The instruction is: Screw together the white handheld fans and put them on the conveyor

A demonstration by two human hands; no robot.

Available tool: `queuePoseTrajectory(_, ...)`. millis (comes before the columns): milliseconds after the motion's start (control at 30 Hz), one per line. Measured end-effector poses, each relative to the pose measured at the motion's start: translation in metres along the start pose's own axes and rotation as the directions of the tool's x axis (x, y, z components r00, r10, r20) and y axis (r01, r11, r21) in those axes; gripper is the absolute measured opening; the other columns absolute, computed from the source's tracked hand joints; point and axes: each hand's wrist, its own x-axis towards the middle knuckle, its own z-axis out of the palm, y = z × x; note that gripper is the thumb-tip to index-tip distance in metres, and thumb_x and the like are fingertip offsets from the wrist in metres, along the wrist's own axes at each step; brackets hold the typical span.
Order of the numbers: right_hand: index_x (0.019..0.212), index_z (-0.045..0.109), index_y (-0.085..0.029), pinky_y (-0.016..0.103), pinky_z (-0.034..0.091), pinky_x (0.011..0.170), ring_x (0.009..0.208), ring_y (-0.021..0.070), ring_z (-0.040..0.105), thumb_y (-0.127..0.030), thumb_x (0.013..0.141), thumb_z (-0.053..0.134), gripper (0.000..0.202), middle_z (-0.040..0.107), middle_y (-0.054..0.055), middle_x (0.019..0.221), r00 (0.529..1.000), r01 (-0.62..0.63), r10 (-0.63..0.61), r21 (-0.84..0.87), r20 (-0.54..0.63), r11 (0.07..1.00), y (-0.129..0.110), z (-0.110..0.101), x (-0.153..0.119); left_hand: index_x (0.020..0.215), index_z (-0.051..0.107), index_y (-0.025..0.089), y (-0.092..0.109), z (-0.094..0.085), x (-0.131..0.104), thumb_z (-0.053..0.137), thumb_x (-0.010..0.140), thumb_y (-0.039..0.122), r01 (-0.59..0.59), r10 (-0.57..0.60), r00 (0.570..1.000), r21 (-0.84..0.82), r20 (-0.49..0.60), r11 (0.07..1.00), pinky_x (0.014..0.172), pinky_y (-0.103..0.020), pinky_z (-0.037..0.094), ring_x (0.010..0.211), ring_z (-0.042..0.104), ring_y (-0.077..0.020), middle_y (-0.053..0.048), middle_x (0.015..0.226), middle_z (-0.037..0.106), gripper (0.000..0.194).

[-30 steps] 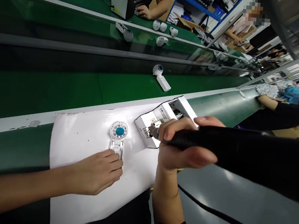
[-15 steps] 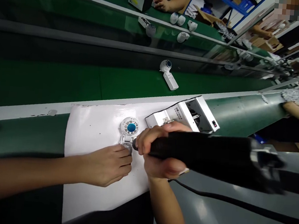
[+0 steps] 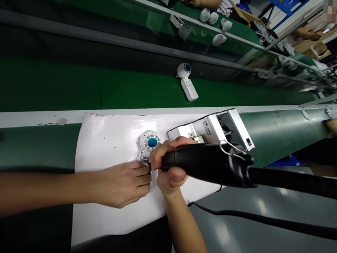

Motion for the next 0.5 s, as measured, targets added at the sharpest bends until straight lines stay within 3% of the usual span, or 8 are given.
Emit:
queuePoseTrajectory(333, 0.111, 0.058, -0.03, 0.024, 0.037, 0.036, 0.033, 0.0111, 0.038, -0.069, 0.098, 0.069, 0.042, 0.05, -0.013, 0.052, 0.999, -0.031, 0.03, 0.015, 0.038, 0.999, 0.009, 0.006, -0.007, 0.1, 0.068, 0.018, 0.001, 0.003, -0.002, 0.06, 0.109, 0.028, 0.018, -0.018, 1.0, -0.016, 0.023, 1.0, 0.099, -0.042, 0.044, 0.101, 0.063, -0.0265, -0.008, 0.102, 0.071, 0.015)
queuePoseTrajectory(400, 0.119, 0.061, -0.03, 0.025, 0.037, 0.035, 0.034, 0.0119, 0.039, -0.074, 0.099, 0.064, 0.048, 0.052, -0.012, 0.054, 0.998, -0.007, 0.008, -0.006, 0.062, 1.0, -0.003, 0.002, -0.001, 0.1, 0.068, 0.018, 0.001, 0.003, -0.003, 0.062, 0.108, 0.027, 0.025, -0.025, 0.999, -0.012, 0.03, 1.0, 0.096, -0.042, 0.044, 0.1, 0.062, -0.0264, -0.007, 0.101, 0.07, 0.013)
queuePoseTrajectory(500, 0.122, 0.062, -0.03, 0.027, 0.044, 0.038, 0.037, 0.0121, 0.04, -0.079, 0.096, 0.063, 0.056, 0.053, -0.012, 0.055, 0.978, 0.162, -0.178, -0.143, -0.107, 0.976, -0.035, -0.013, 0.021, 0.098, 0.066, 0.019, 0.002, 0.003, -0.003, 0.062, 0.109, 0.026, 0.028, -0.027, 0.998, -0.014, 0.057, 1.0, 0.087, -0.041, 0.042, 0.094, 0.059, -0.0247, -0.006, 0.097, 0.068, 0.014)
